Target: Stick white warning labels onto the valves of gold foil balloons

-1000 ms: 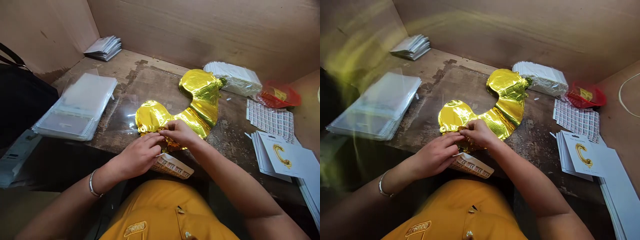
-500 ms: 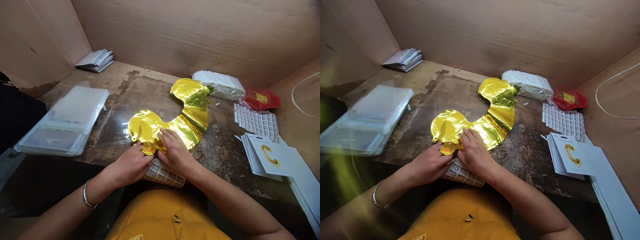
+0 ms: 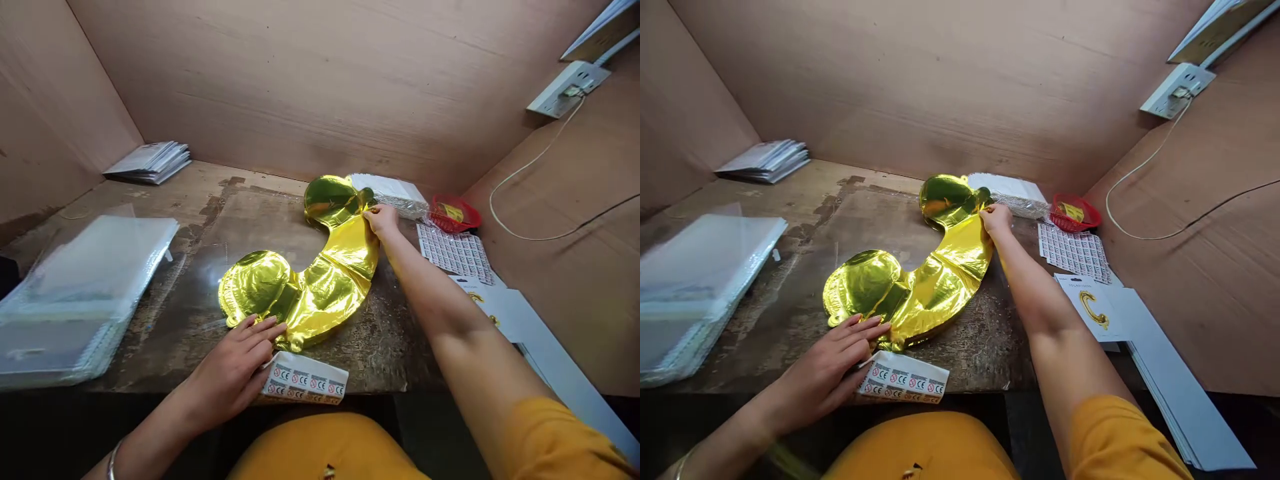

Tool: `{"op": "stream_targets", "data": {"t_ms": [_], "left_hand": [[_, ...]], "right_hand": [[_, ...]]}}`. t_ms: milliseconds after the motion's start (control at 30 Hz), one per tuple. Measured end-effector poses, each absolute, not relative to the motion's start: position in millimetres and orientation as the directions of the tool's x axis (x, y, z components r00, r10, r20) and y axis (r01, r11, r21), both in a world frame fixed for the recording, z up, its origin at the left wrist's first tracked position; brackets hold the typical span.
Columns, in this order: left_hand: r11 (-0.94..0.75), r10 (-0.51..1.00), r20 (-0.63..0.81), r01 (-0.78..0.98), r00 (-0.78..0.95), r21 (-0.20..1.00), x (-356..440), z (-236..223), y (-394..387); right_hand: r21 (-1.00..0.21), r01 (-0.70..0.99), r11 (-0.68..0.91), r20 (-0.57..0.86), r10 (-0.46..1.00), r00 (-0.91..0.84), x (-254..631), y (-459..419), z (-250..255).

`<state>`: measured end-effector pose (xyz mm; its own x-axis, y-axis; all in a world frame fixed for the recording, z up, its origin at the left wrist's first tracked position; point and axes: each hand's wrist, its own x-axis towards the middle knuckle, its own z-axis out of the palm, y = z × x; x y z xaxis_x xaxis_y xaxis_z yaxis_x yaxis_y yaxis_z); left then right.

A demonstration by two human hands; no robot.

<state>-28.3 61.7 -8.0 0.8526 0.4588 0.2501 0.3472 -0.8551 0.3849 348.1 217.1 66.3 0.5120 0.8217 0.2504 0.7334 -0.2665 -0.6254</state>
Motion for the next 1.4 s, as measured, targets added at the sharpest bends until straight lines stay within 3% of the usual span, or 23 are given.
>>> {"op": "stream_targets", "data": {"t_ms": [167, 267, 300, 367, 433, 533, 600, 733, 867, 1067, 1300, 1400], "left_hand": [[-0.844, 0.464, 0.26, 0.334, 0.847, 0.42, -27, -13, 65], [-0.792, 0.49, 0.26, 0.302, 0.832, 0.53, -29, -8, 62], [-0.757, 0.514, 0.273, 0.282, 0.813, 0.589, -31, -4, 59], [-0.58, 0.659, 0.249, 0.268, 0.71, 0.77, -34, 5, 50], [-0.223, 0.871, 0.106, 0.194, 0.479, 0.955, -36, 14, 40], [0.195, 0.941, -0.181, -0.019, 0.287, 0.981, -33, 21, 25], [0.291, 0.932, -0.259, -0.101, 0.252, 0.951, -29, 20, 17], [0.27, 0.95, -0.247, -0.108, 0.189, 0.957, -21, 19, 6], [0.176, 0.966, -0.171, -0.012, 0.195, 0.984, -18, 27, 2], [0.041, 0.991, -0.047, -0.048, -0.126, 0.998, -20, 26, -3], [0.089, 0.993, -0.092, -0.044, -0.075, 0.995, -14, 24, -28], [0.051, 0.994, -0.059, -0.075, -0.096, 0.996, -11, 24, -30]], "right_hand": [[-0.624, 0.707, -0.333, 0.345, 0.694, 0.632, 343, 204, 61], [-0.624, 0.759, -0.183, 0.418, 0.743, 0.523, 313, 153, 68], [-0.63, 0.776, -0.032, 0.447, 0.802, 0.396, 300, 128, 71], [-0.676, 0.726, 0.128, 0.373, 0.909, 0.187, 273, 73, 75], [-0.781, 0.619, 0.083, 0.216, 0.966, 0.143, 252, 21, 76], [-0.914, 0.407, -0.004, 0.061, 0.987, 0.146, 235, -30, 70], [-0.933, 0.36, -0.028, 0.014, 0.993, 0.114, 231, -42, 65], [-0.939, 0.343, -0.019, 0.03, 0.99, 0.137, 227, -39, 66], [-0.981, 0.144, -0.127, -0.113, 0.988, 0.104, 221, -32, 69], [-0.986, -0.05, -0.162, -0.166, 0.981, 0.1, 214, -37, 56], [-0.973, -0.038, -0.227, -0.229, 0.969, 0.087, 213, -41, 45], [-0.984, -0.019, -0.175, -0.176, 0.966, 0.188, 211, -42, 49]]}}
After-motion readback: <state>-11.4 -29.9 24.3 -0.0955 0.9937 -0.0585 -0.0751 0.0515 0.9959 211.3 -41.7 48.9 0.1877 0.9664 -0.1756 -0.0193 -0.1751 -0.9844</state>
